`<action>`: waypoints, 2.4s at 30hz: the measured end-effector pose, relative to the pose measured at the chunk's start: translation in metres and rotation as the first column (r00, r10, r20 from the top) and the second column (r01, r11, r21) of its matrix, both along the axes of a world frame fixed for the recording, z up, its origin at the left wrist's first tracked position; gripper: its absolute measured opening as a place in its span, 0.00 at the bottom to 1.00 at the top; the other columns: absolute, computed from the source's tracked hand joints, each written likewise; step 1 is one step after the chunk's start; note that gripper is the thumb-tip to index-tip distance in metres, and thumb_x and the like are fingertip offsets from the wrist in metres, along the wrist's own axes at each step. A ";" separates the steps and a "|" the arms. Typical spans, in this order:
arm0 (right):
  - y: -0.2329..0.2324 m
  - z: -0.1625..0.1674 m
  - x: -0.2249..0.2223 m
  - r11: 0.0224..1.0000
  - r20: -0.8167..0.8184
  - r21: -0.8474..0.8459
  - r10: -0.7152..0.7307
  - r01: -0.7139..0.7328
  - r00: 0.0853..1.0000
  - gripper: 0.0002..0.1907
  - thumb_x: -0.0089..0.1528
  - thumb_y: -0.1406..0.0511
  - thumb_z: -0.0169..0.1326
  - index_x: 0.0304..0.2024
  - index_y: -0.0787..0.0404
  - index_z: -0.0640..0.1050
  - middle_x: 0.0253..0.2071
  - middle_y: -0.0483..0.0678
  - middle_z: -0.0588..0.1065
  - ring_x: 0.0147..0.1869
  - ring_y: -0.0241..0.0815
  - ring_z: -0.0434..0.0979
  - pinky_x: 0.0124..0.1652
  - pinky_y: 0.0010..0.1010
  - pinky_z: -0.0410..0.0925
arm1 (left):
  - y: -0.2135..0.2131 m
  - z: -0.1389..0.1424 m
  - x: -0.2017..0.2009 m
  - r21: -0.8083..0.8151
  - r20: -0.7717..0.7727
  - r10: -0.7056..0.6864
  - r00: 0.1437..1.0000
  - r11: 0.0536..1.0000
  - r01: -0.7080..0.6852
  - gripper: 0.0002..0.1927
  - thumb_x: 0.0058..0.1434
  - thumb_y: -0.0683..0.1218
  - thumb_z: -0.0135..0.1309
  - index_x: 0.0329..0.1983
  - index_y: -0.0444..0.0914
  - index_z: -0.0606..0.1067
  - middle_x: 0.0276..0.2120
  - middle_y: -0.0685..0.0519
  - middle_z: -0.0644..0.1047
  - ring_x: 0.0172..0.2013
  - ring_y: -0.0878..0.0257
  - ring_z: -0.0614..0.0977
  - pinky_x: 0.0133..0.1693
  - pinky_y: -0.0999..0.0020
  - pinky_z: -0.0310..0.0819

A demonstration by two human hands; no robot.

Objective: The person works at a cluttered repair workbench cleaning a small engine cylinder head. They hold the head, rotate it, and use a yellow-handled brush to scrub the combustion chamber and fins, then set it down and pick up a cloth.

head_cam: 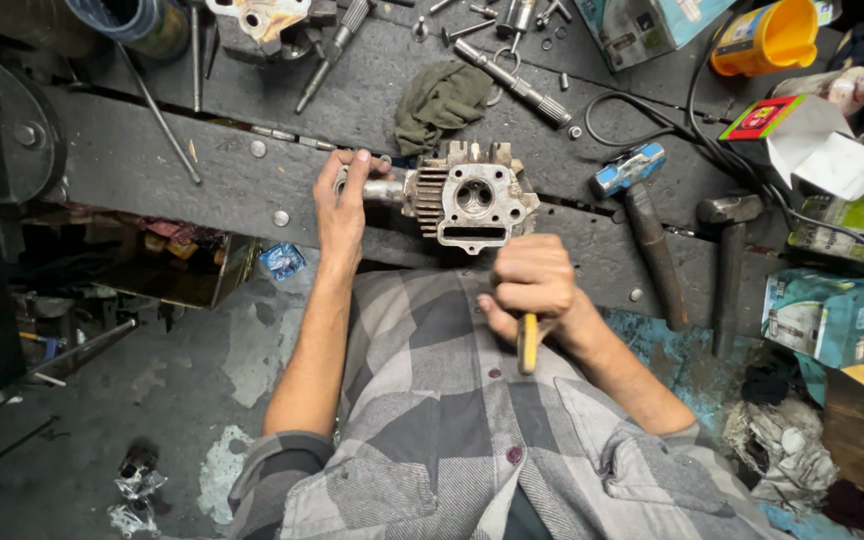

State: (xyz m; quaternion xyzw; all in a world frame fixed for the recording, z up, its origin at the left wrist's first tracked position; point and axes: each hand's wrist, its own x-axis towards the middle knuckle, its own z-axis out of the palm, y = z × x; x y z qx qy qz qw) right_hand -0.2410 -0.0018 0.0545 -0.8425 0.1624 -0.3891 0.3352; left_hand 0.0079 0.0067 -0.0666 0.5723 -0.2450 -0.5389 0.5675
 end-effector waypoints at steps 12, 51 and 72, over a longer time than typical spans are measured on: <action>-0.027 -0.028 0.023 0.973 -0.049 -0.084 0.211 -0.215 0.976 0.16 0.46 0.71 0.59 0.15 0.58 0.63 0.18 0.44 0.63 0.20 0.44 0.64 0.22 0.37 0.56 | 0.000 0.001 0.000 0.003 -0.021 -0.005 1.000 1.000 0.005 0.12 0.72 0.49 0.52 0.37 0.35 0.73 0.35 0.49 0.82 0.36 0.63 0.84 0.43 0.67 0.78; -0.027 -0.043 0.033 0.958 -0.157 -0.120 0.239 -0.259 0.958 0.17 0.48 0.63 0.61 0.18 0.56 0.64 0.20 0.43 0.64 0.21 0.43 0.67 0.22 0.37 0.60 | 0.001 0.012 0.000 0.060 0.046 -0.031 0.998 0.998 0.028 0.14 0.74 0.51 0.49 0.36 0.36 0.73 0.30 0.52 0.80 0.34 0.65 0.84 0.42 0.69 0.75; -0.051 -0.055 0.033 0.875 -0.012 0.306 0.398 -0.375 0.917 0.19 0.51 0.69 0.57 0.17 0.61 0.58 0.17 0.47 0.58 0.20 0.47 0.62 0.23 0.40 0.53 | -0.013 -0.008 -0.004 -0.021 -0.036 0.021 0.999 1.000 -0.022 0.18 0.75 0.53 0.46 0.39 0.34 0.73 0.19 0.53 0.73 0.32 0.58 0.86 0.42 0.67 0.74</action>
